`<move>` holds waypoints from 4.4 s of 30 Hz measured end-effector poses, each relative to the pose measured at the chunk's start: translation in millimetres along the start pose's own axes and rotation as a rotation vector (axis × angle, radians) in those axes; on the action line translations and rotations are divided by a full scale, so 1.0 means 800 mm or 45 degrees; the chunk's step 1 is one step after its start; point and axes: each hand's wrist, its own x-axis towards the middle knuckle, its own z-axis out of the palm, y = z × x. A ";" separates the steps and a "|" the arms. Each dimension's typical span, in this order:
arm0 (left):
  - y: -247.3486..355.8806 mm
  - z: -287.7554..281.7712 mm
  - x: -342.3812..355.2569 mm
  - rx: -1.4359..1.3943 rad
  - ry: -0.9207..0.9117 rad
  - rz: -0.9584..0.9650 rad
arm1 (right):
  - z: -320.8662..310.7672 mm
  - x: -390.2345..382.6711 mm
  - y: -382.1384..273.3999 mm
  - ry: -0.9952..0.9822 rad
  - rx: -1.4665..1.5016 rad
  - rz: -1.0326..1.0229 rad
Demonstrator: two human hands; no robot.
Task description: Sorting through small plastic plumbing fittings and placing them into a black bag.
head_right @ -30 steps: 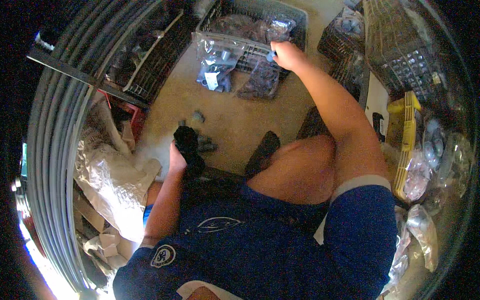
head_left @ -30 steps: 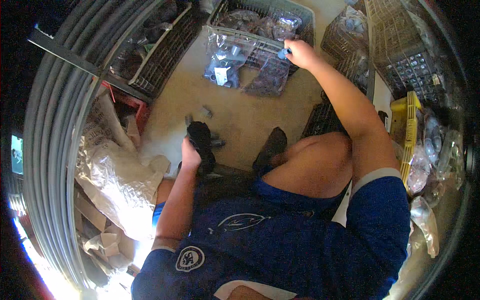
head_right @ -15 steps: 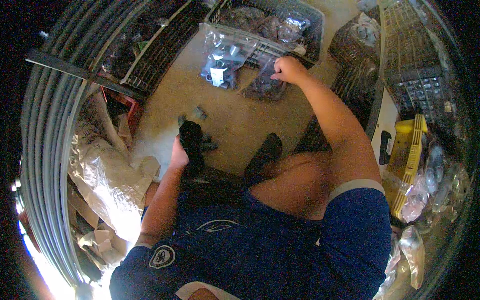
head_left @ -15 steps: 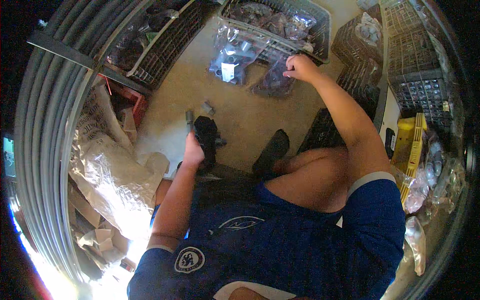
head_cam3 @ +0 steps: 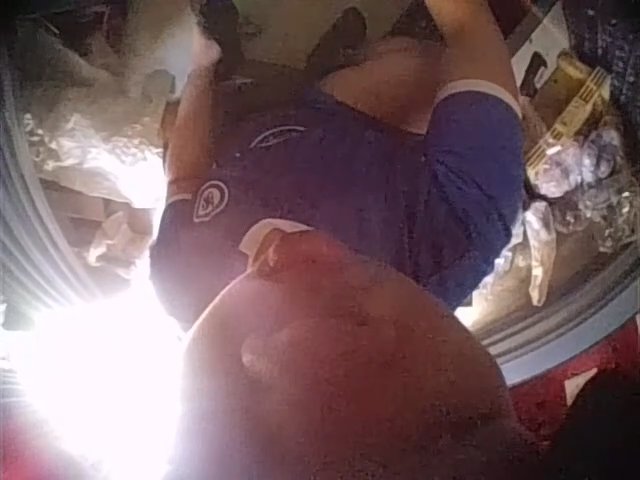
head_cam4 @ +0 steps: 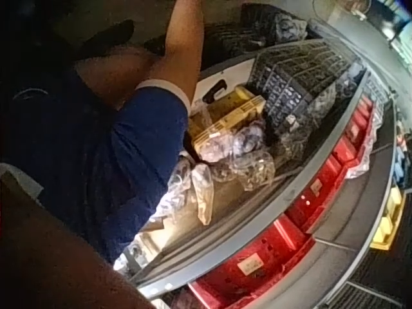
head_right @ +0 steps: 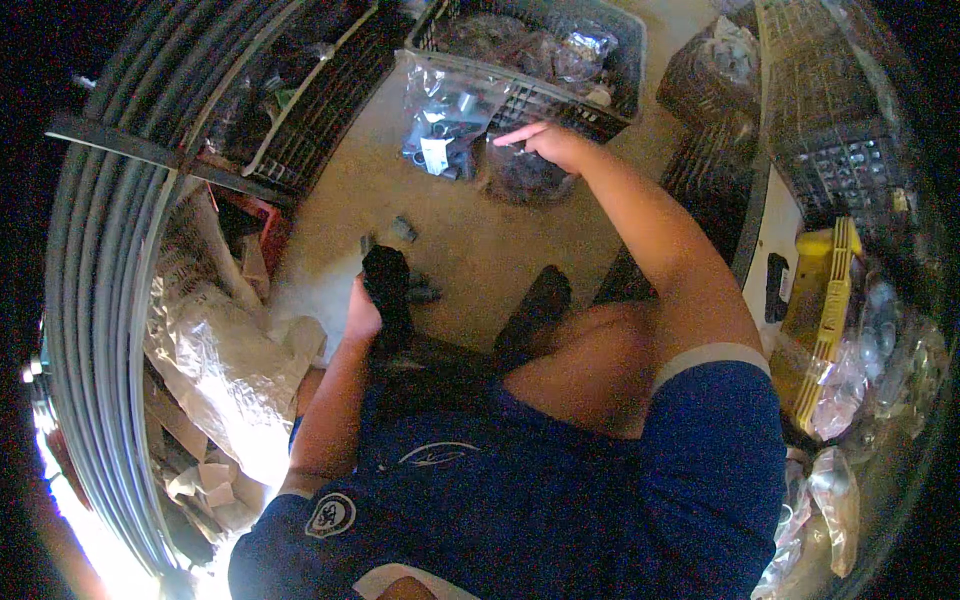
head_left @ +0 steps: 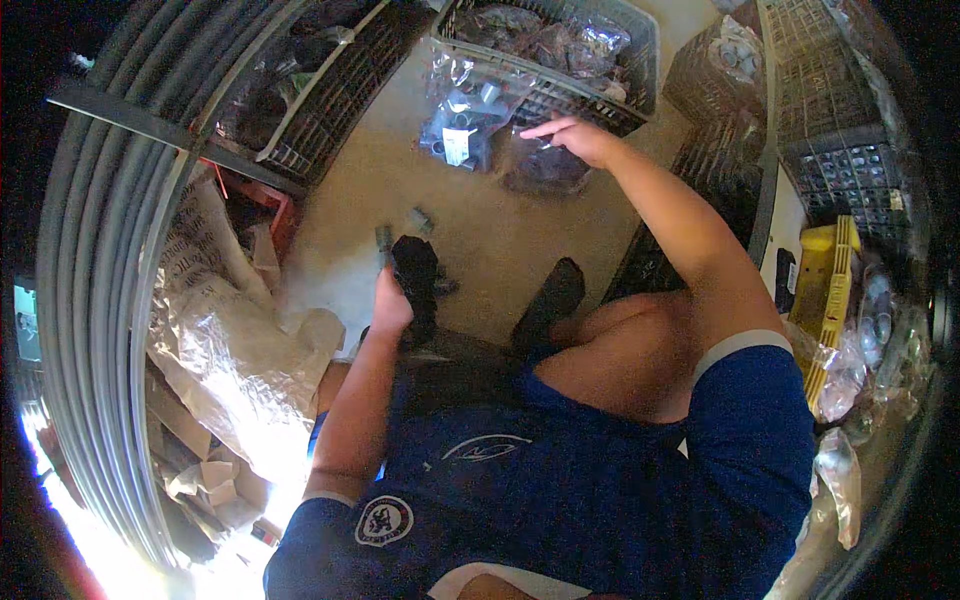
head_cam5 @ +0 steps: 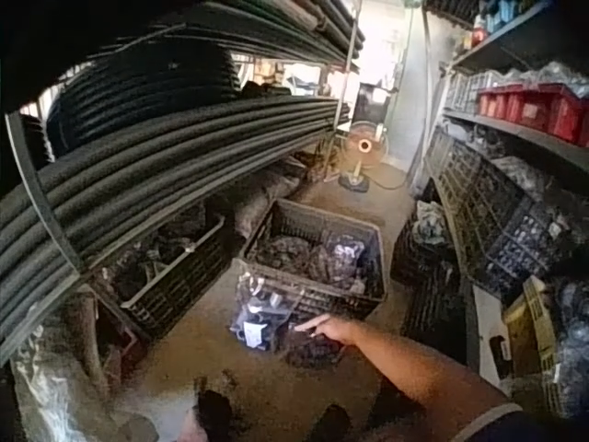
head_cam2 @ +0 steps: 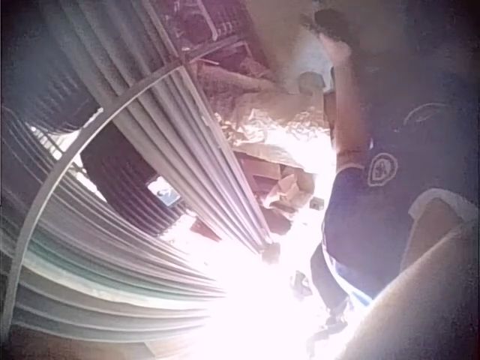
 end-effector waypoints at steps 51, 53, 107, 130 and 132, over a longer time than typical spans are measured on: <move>-0.038 -0.009 -0.016 -0.004 0.133 -0.015 | -0.031 0.065 -0.011 0.233 -1.427 -0.256; -0.048 -0.014 -0.017 0.094 0.178 0.002 | -0.032 0.065 -0.005 0.268 -1.400 -0.086; 0.223 0.041 -0.028 1.277 0.699 1.264 | 0.215 -0.165 -0.291 0.209 0.296 -0.784; 0.255 0.070 -0.076 0.289 0.370 0.990 | 0.231 -0.216 -0.311 0.430 -0.198 -0.919; 0.263 0.075 -0.077 0.244 0.345 0.973 | 0.234 -0.216 -0.312 0.333 0.304 -0.817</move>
